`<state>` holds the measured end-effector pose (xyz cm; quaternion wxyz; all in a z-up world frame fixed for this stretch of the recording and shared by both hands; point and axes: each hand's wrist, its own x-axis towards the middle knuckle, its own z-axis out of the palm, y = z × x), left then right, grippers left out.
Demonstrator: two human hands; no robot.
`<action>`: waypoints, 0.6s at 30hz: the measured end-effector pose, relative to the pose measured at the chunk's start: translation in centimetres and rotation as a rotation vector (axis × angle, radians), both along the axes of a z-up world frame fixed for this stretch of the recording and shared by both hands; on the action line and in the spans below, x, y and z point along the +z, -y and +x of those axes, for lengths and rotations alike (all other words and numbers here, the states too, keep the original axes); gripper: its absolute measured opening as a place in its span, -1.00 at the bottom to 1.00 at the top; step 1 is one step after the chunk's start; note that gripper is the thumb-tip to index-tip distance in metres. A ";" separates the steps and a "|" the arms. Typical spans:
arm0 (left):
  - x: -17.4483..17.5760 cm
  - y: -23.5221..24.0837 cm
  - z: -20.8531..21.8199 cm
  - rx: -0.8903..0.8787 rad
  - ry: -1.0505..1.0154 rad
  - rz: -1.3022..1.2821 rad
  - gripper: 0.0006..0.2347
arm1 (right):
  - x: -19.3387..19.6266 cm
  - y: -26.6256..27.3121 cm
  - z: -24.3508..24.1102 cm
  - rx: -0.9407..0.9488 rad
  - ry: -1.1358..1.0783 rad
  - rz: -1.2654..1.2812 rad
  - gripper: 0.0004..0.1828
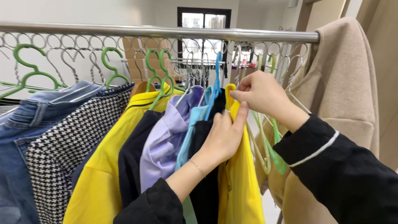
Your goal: The person takes various garments, including t-shirts and pants, from a clothing rack and folds them on a table. They smooth out each item before folding it into a compact shape and stacking it with other folded clothes.
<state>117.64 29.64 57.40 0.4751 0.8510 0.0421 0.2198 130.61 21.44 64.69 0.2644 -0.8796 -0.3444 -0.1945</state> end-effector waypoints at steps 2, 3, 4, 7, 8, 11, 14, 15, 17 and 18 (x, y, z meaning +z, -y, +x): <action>-0.8 -0.1 -0.7 -0.013 -0.028 0.040 -0.16 | -0.7 0.1 0.2 -0.053 0.000 -0.017 -0.75; -1.1 -0.2 -0.9 -0.017 -0.039 0.080 -0.17 | -0.9 0.1 0.3 -0.095 0.017 -0.033 -0.76; -1.3 0.1 -1.7 -0.028 -0.039 0.070 -0.17 | -1.7 0.0 0.7 -0.105 0.016 -0.043 -0.76; -0.9 1.3 -4.5 -0.092 -0.177 0.069 -0.31 | -3.1 -1.5 1.1 -0.117 0.057 -0.090 -0.77; -0.5 2.6 -5.5 -0.045 -0.254 0.213 -0.46 | -3.4 -2.2 0.9 -0.121 0.062 -0.135 -0.78; -4.4 4.9 -6.1 0.114 0.010 0.592 -0.61 | -4.7 -4.2 2.0 -0.153 0.116 -0.208 -0.79; -7.9 5.7 -6.3 0.310 0.516 0.908 -0.71 | -4.6 -5.9 2.6 -0.188 0.138 -0.247 -0.81; -8.8 6.1 -6.5 0.379 0.665 0.981 -0.81 | -4.7 -6.2 2.6 -0.210 0.098 -0.274 -0.83; -11.1 7.3 -6.2 0.466 0.784 0.955 -0.91 | -3.8 -6.5 2.2 -0.218 -0.006 -0.304 -0.70; -12.2 7.9 -5.9 0.550 0.908 0.927 -0.83 | -3.3 -6.6 2.0 -0.229 -0.108 -0.331 -0.51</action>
